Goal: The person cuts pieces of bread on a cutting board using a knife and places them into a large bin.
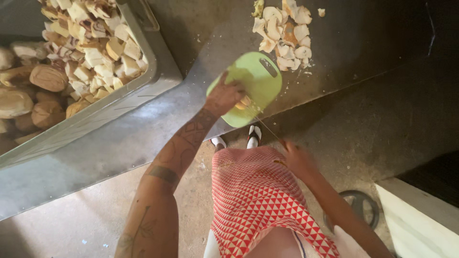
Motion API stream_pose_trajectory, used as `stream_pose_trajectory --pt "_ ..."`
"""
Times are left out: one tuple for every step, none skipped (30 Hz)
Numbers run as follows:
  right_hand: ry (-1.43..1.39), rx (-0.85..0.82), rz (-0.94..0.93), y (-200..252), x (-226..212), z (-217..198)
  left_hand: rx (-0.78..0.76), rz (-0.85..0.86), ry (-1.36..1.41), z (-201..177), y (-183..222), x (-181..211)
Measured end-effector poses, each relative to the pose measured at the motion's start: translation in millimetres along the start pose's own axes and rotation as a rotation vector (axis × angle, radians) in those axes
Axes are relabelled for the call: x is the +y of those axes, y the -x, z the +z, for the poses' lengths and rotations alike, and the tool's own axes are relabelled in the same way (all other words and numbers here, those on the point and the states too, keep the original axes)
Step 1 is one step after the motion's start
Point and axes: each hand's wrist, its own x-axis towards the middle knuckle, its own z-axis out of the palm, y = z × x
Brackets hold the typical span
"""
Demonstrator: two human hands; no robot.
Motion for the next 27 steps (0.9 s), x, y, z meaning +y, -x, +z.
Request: stream_pose_trajectory --pt "-0.006 0.087 -0.033 9 8 1 0.005 0.002 -0.006 4 -1 8" --pt "-0.006 0.095 -0.033 15 15 2 0.098 0.027 0.006 10 0 20" --pt "0.063 -0.005 0.065 22 22 0 0.193 0.049 0.023 15 -1 25" --pt "0.132 -0.104 0.163 25 28 -1 0.198 0.049 0.021 19 -4 22" --pt "0.135 -0.113 0.169 31 31 3 0.208 0.016 0.099 25 -3 24" --pt "0.09 -0.039 0.093 34 31 7 0.218 -0.018 0.178 32 1 28" --pt "0.048 0.055 0.003 24 29 7 0.229 -0.023 0.17 35 1 24" --pt "0.053 0.065 -0.007 14 24 7 0.194 -0.03 0.148 38 2 19" --pt "0.047 -0.005 0.059 5 12 12 0.154 -0.03 0.133 43 4 16" --pt "0.04 -0.073 0.126 -5 0 16 0.158 -0.028 0.132 47 4 4" --pt "-0.037 -0.063 0.097 -15 -11 20 0.227 -0.039 0.146 53 9 -12" --pt "-0.114 -0.051 0.069 -24 -22 23 0.296 -0.05 0.16 59 14 -28" --pt "-0.111 -0.05 0.064 -33 -33 24 0.3 -0.053 0.157 62 17 -45" --pt "-0.027 0.003 -0.015 -41 -44 25 0.273 -0.049 0.176 63 21 -62" --pt "0.055 0.052 -0.096 -46 -58 23 0.241 -0.049 0.193 63 28 -74" --pt "0.054 0.05 -0.103 -52 -72 19 0.239 -0.056 0.19 62 34 -83" --pt "0.031 0.069 -0.13 -56 -84 17 0.256 -0.081 0.224 60 39 -90" --pt "0.008 0.088 -0.157 -59 -91 15 0.273 -0.106 0.258 57 41 -93" --pt "0.007 0.09 -0.159 -61 -94 17 0.273 -0.106 0.255 53 40 -96" --pt "-0.011 0.093 -0.162 -62 -93 20 0.281 -0.098 0.174 48 38 -97" --pt "-0.027 0.084 -0.159 -58 -90 25 0.28 -0.09 0.105 46 39 -92" --pt "-0.029 0.074 -0.154 -57 -86 27 0.272 -0.09 0.113 44 37 -91" --pt "-0.07 0.104 -0.167 -54 -79 29 0.202 -0.12 0.079 40 39 -93" --pt "-0.112 0.134 -0.178 -50 -70 32 0.133 -0.149 0.044 39 44 -92" --pt "-0.118 0.112 -0.12 -41 -51 41 0.136 -0.144 0.036 38 43 -92" --pt "-0.125 0.088 -0.061 -20 -36 40 0.185 -0.144 0.03 39 44 -87" --pt "-0.1 0.022 -0.057 -5 -19 35 0.238 -0.149 0.026 39 42 -88"
